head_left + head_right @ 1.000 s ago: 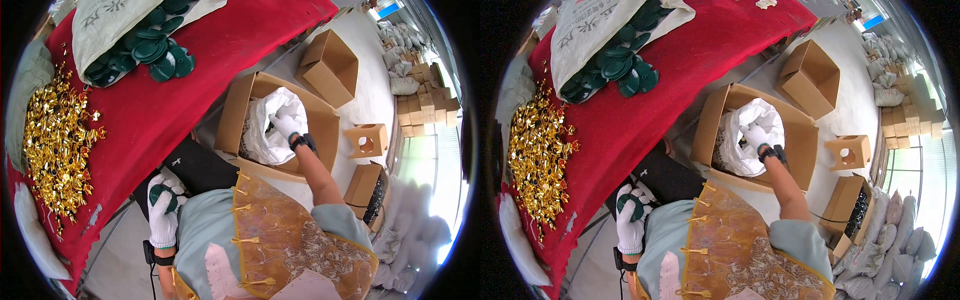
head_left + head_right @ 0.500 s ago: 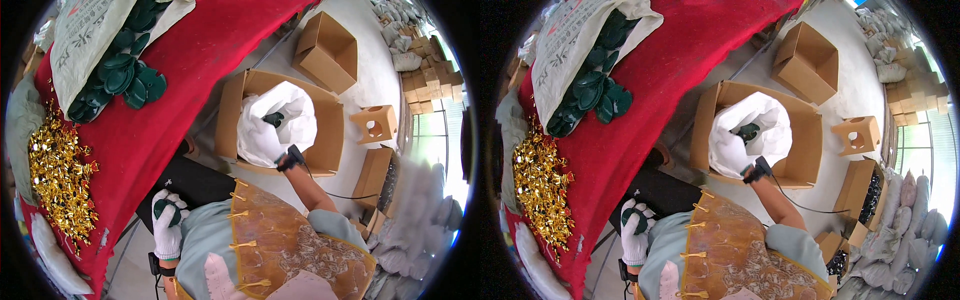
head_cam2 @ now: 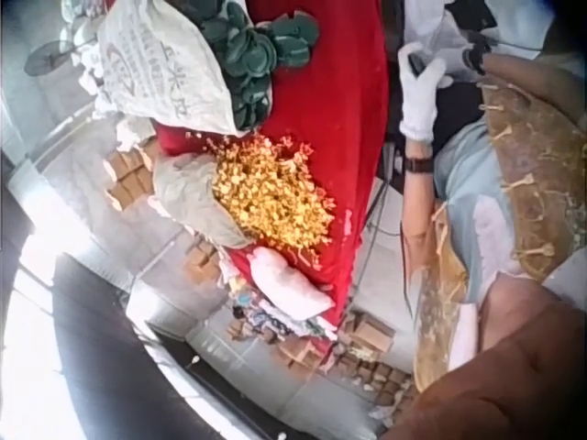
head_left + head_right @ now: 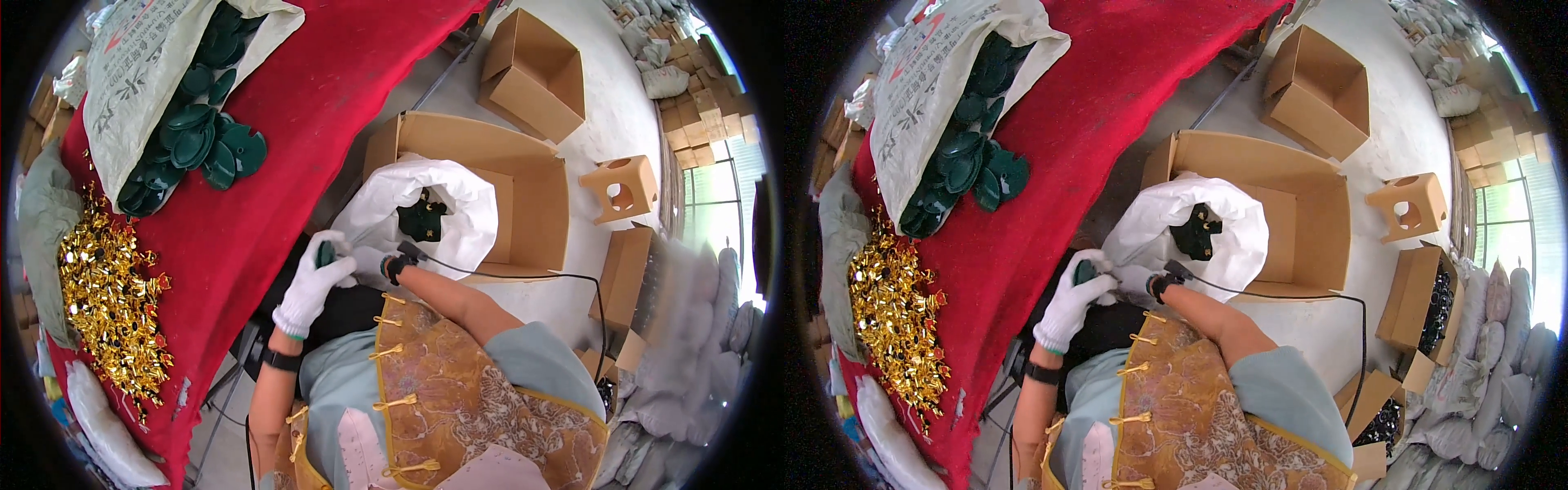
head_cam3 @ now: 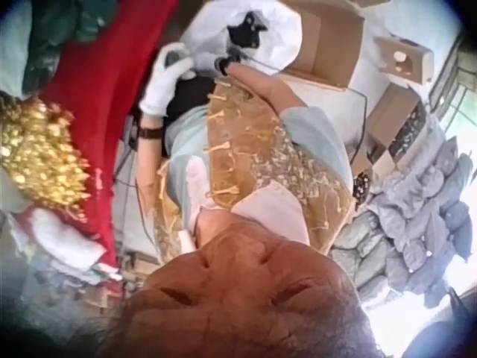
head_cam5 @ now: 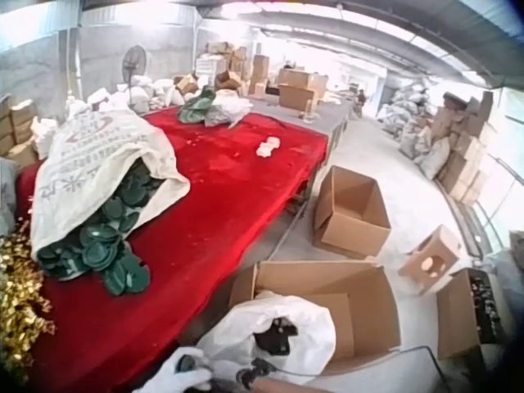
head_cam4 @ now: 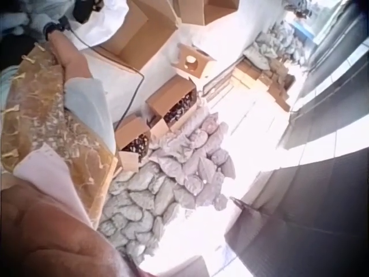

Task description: Manually assembling or sorting small green and gold components at a workstation.

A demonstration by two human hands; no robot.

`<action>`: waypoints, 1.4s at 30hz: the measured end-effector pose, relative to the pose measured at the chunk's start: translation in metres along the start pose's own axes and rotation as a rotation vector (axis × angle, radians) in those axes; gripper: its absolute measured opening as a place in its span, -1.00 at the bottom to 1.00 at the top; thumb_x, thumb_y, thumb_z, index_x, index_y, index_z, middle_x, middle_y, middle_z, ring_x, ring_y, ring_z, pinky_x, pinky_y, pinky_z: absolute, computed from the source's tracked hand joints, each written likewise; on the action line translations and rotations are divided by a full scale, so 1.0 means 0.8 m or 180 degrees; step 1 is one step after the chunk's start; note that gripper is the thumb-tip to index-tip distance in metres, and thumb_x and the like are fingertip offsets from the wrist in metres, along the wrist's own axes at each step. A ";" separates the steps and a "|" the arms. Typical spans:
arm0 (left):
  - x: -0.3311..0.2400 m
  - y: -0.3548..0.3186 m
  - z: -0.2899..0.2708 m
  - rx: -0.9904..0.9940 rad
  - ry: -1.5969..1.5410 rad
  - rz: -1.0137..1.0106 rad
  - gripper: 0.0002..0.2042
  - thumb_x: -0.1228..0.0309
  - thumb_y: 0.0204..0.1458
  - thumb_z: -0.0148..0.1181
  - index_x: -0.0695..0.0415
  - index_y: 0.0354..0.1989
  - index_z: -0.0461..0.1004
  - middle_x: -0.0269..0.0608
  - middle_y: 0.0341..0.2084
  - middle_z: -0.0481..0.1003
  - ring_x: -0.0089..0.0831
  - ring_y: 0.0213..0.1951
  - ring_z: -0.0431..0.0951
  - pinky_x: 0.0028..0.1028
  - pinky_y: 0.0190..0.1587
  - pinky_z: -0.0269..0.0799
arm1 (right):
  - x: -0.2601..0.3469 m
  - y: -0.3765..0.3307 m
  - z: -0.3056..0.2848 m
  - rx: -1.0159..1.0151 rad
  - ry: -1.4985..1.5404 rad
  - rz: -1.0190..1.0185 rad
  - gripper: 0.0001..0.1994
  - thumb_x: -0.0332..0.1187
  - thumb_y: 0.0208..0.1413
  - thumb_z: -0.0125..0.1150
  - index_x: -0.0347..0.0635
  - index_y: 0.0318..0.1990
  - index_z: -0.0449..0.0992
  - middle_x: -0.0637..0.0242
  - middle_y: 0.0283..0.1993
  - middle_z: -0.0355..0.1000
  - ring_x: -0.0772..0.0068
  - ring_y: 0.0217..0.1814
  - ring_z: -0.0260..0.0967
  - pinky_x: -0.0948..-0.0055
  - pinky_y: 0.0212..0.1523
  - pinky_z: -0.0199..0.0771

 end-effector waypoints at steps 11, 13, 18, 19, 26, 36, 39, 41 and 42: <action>0.071 0.101 0.028 0.0506 0.3173 0.0896 -0.51 0.36 0.00 0.38 0.15 0.14 0.47 0.12 -0.05 0.58 0.07 0.02 0.60 -0.17 0.13 0.51 | 0.039 -0.159 -0.162 -0.2653 -0.0884 -0.0221 -0.73 -0.24 0.34 0.18 -0.26 -0.06 0.66 -0.02 0.01 0.64 -0.13 -0.06 0.62 0.09 -0.04 0.64; 0.088 0.123 0.048 0.0766 0.3415 0.0610 -0.52 0.36 -0.01 0.36 0.14 0.14 0.49 0.17 -0.01 0.59 0.15 0.04 0.60 -0.13 0.14 0.51 | -0.018 -0.163 -0.197 -0.2977 -0.0378 0.0674 -0.69 -0.17 0.34 0.16 -0.21 -0.07 0.68 -0.03 0.04 0.62 -0.18 -0.09 0.61 0.01 -0.04 0.64; 0.204 0.131 0.004 0.1892 0.4674 0.0253 -0.58 0.30 -0.01 0.32 0.19 0.04 0.63 0.19 -0.12 0.68 0.15 -0.02 0.69 -0.05 0.04 0.59 | 0.115 -0.011 -0.248 -0.1654 -0.1746 0.0992 -0.48 0.10 0.32 0.15 -0.18 0.10 0.64 -0.15 0.17 0.57 -0.19 0.17 0.55 -0.04 0.19 0.55; 0.207 0.141 0.008 0.1779 0.4427 0.0358 -0.63 0.27 -0.01 0.31 0.19 -0.05 0.70 0.19 -0.08 0.68 0.14 0.00 0.69 -0.06 0.05 0.60 | 0.111 0.011 -0.271 -0.1865 -0.1971 0.0868 -0.43 0.14 0.31 0.15 -0.17 0.17 0.60 -0.15 0.20 0.56 -0.18 0.22 0.53 -0.03 0.24 0.52; 0.207 0.138 -0.020 0.1593 0.4499 -0.0533 -0.59 0.27 -0.03 0.29 0.21 -0.01 0.57 0.23 -0.03 0.63 0.18 0.05 0.64 -0.04 0.08 0.54 | 0.042 0.136 -0.299 -0.1598 -0.2239 0.0540 -0.38 0.12 0.28 0.15 -0.16 0.29 0.51 -0.10 0.27 0.54 -0.08 0.27 0.53 0.01 0.30 0.50; 0.102 0.107 -0.002 0.0293 0.3641 0.0774 -0.55 0.44 -0.02 0.21 0.22 0.12 0.51 0.21 -0.04 0.63 0.23 0.03 0.63 -0.01 0.14 0.54 | 0.145 -0.098 -0.151 -0.2053 -0.2050 -0.0416 -0.51 -0.41 0.30 0.20 -0.37 0.35 0.44 -0.27 0.23 0.49 -0.27 0.33 0.42 -0.03 0.33 0.43; 0.022 0.052 0.019 -0.0027 0.2706 0.1390 -0.60 0.40 0.06 0.21 0.16 0.11 0.43 0.20 -0.16 0.61 0.24 -0.04 0.64 0.01 0.00 0.56 | 0.172 -0.179 -0.090 -0.2026 -0.2400 -0.0799 -0.54 -0.44 0.09 0.29 -0.32 0.19 0.51 -0.15 0.06 0.49 -0.25 0.12 0.44 -0.19 0.09 0.46; -0.020 0.012 0.023 0.0121 0.1995 0.1559 -0.59 0.32 0.10 0.27 0.17 0.11 0.41 0.16 -0.21 0.60 0.14 -0.11 0.66 -0.05 -0.06 0.57 | 0.060 -0.180 -0.056 -0.1066 -0.3695 -0.0143 -0.58 -0.42 0.11 0.26 -0.22 0.17 0.55 0.12 0.05 0.54 -0.03 0.14 0.48 0.04 0.05 0.56; -0.037 -0.017 0.014 0.0192 0.1607 0.1494 -0.57 0.28 0.12 0.31 0.16 0.12 0.40 0.13 -0.24 0.58 0.07 -0.16 0.66 -0.09 -0.08 0.57 | 0.062 -0.181 -0.031 -0.0862 -0.4303 -0.0566 -0.64 -0.40 0.18 0.23 -0.16 0.14 0.58 0.12 -0.08 0.60 -0.09 0.01 0.56 0.05 0.03 0.60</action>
Point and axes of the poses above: each hand's wrist, its own y-axis towards the middle knuckle, its own z-axis out of the palm, x = y × z, the point moved 8 cm from there along y, towards the middle knuckle
